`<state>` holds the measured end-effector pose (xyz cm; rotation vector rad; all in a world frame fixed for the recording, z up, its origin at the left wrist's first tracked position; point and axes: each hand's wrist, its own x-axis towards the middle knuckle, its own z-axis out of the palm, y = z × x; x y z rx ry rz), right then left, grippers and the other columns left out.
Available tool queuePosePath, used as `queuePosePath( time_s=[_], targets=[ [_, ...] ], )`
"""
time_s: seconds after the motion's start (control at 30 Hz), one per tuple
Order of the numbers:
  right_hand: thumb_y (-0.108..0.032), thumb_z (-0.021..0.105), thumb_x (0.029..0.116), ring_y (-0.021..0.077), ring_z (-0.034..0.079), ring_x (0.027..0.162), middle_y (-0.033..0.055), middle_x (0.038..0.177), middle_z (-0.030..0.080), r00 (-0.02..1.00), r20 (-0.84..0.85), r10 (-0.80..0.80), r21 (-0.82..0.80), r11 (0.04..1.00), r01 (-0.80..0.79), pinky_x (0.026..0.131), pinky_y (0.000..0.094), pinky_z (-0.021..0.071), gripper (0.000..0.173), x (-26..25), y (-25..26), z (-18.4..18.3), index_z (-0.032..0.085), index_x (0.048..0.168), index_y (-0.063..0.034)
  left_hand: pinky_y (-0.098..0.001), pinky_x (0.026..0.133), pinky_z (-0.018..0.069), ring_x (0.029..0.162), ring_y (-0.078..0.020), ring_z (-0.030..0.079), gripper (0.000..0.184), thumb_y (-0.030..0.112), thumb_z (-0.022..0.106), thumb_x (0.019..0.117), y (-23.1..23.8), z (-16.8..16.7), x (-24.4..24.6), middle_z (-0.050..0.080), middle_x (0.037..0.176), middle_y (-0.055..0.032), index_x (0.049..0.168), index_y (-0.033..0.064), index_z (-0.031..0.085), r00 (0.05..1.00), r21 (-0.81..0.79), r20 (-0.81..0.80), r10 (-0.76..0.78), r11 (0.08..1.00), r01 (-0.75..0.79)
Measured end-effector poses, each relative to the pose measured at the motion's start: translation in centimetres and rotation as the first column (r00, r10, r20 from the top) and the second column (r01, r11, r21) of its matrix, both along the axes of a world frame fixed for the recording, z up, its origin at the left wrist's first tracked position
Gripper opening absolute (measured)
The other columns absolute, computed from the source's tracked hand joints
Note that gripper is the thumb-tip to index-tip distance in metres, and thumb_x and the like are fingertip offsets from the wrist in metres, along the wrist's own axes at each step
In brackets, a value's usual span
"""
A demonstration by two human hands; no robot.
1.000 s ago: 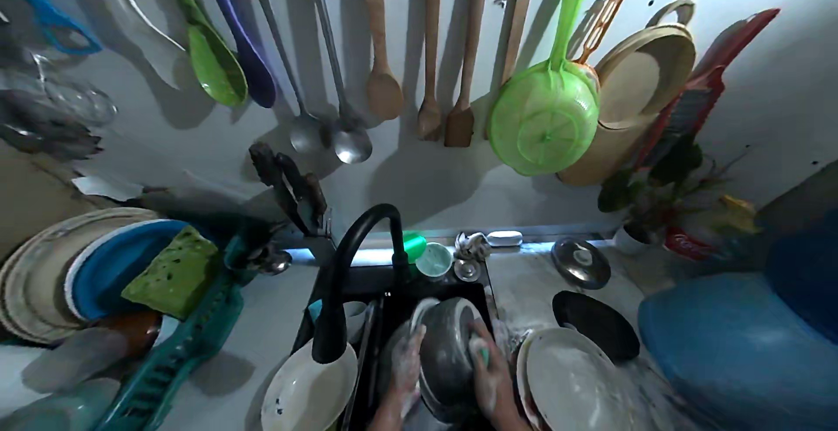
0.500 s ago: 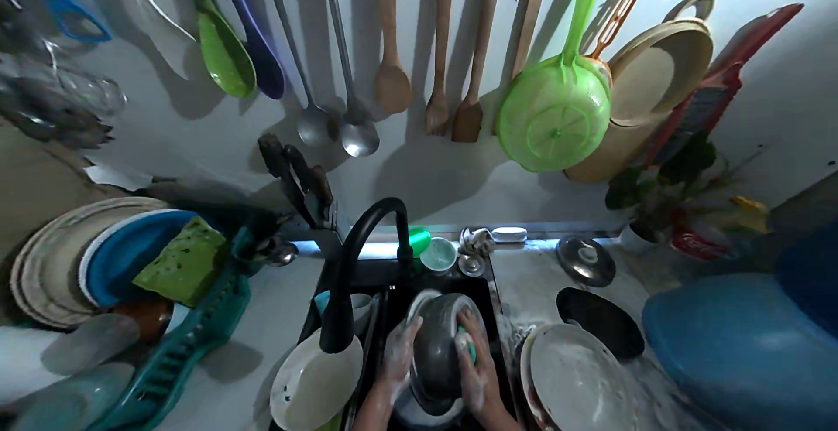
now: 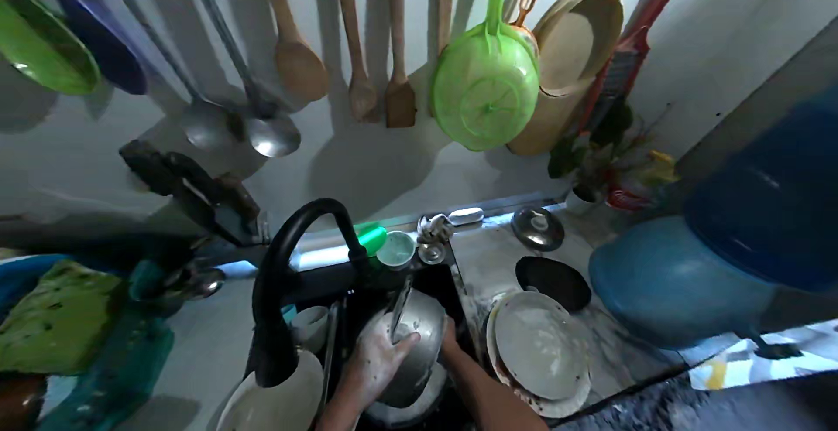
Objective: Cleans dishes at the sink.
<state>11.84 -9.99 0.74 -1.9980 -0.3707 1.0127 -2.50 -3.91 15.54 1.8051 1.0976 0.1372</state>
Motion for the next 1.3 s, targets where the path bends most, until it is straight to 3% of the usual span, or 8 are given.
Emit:
queuePosePath(
  time_s=[0.1, 0.3, 0.4, 0.57, 0.7, 0.9, 1.17, 1.3],
  targets=[
    [-0.009, 0.057, 0.1022, 0.0358, 0.054, 0.132, 0.0293, 0.140, 0.056, 0.982, -0.026, 0.189, -0.043, 0.981, -0.190, 0.113, 0.0476, 0.0420, 0.042, -0.2, -0.9, 1.1, 0.051, 0.139, 0.0111, -0.0501, 0.104, 0.0490, 0.116, -0.0277, 0.065, 0.054, 0.036, 0.074, 0.0935, -0.4, 1.3, 1.0, 0.068, 0.123, -0.0159, 0.137, 0.0068, 0.059, 0.992, 0.023, -0.086, -0.096, 0.995, 0.098],
    [-0.003, 0.039, 0.1093, 0.0237, 0.050, 0.135, 0.0220, 0.150, 0.050, 0.989, -0.135, 0.057, -0.070, 0.995, -0.067, 0.115, 0.0355, 0.0369, 0.041, 5.6, -4.7, 9.4, 0.041, 0.149, 0.0071, -0.0512, 0.090, 0.0539, 0.096, -0.0298, 0.070, 0.032, 0.031, 0.068, 0.0969, -3.2, 2.5, 3.3, 0.072, 0.101, -0.0154, 0.111, 0.0026, 0.071, 0.920, 0.224, -0.036, -0.390, 0.894, 0.388],
    [-0.009, 0.037, 0.1094, 0.0141, 0.061, 0.103, 0.0156, 0.121, 0.062, 0.992, -0.114, -0.046, 0.149, 0.987, 0.063, 0.092, 0.0320, 0.0520, 0.036, 11.2, -8.3, 6.3, 0.048, 0.141, 0.0051, -0.0493, 0.093, 0.0552, 0.101, -0.0288, 0.072, 0.025, 0.027, 0.070, 0.0955, -5.3, 0.5, 5.2, 0.075, 0.105, -0.0126, 0.104, 0.0041, 0.076, 0.834, 0.456, 0.066, -0.547, 0.760, 0.463],
    [-0.018, 0.055, 0.1052, 0.0099, 0.058, 0.067, 0.0063, 0.087, 0.062, 0.956, 0.019, -0.294, 0.129, 0.948, 0.289, 0.061, 0.0287, 0.0529, 0.031, 18.4, -15.9, 7.2, 0.054, 0.131, -0.0004, -0.0484, 0.097, 0.0520, 0.107, -0.0288, 0.070, 0.018, 0.017, 0.069, 0.0945, -7.6, -2.9, 9.3, 0.075, 0.109, -0.0113, 0.108, 0.0074, 0.076, 0.673, 0.476, 0.096, -0.733, 0.628, 0.616],
    [-0.022, 0.062, 0.1031, 0.0356, 0.064, 0.095, 0.0280, 0.114, 0.064, 0.939, 0.231, -0.256, -0.171, 0.939, 0.298, 0.085, 0.0533, 0.0534, 0.045, 21.0, -23.4, 4.9, 0.053, 0.139, 0.0040, -0.0525, 0.100, 0.0494, 0.112, -0.0333, 0.067, 0.025, 0.006, 0.066, 0.0929, -9.7, -4.9, 12.1, 0.073, 0.115, -0.0128, 0.115, 0.0105, 0.075, 0.489, 0.466, 0.007, -0.872, 0.435, 0.770],
    [-0.020, 0.051, 0.1071, 0.0211, 0.064, 0.081, 0.0154, 0.095, 0.067, 0.956, -0.046, -0.291, -0.217, 0.937, 0.275, 0.076, 0.0411, 0.0551, 0.033, 16.7, -28.8, 3.6, 0.061, 0.120, 0.0081, -0.0530, 0.105, 0.0450, 0.117, -0.0360, 0.064, 0.026, 0.001, 0.056, 0.0990, -10.9, -6.4, 14.6, 0.071, 0.118, -0.0162, 0.120, 0.0064, 0.071, 0.277, 0.396, -0.156, -0.948, 0.197, 0.897],
    [-0.019, 0.038, 0.1097, 0.0134, 0.059, 0.057, 0.0015, 0.064, 0.059, 0.811, -0.360, -0.461, 0.029, 0.864, 0.503, 0.060, 0.0361, 0.0565, 0.026, 13.4, -27.7, -0.3, 0.056, 0.103, -0.0013, -0.0508, 0.100, 0.0489, 0.108, -0.0331, 0.068, 0.020, -0.001, 0.058, 0.0963, -10.0, -9.3, 13.8, 0.073, 0.105, -0.0141, 0.105, 0.0058, 0.075, 0.359, 0.563, -0.104, -0.928, 0.242, 0.790],
    [-0.018, 0.032, 0.1102, 0.0095, 0.054, 0.049, -0.0006, 0.058, 0.057, 0.798, -0.399, -0.452, 0.108, 0.841, 0.530, 0.051, 0.0291, 0.0509, 0.033, 11.7, -24.2, -0.1, 0.057, 0.093, -0.0034, -0.0527, 0.116, 0.0366, 0.120, -0.0355, 0.063, 0.022, -0.001, 0.058, 0.0962, -8.6, -10.0, 13.4, 0.073, 0.114, -0.0155, 0.110, 0.0051, 0.075, 0.473, 0.538, -0.170, -0.864, 0.321, 0.779]
  ],
)
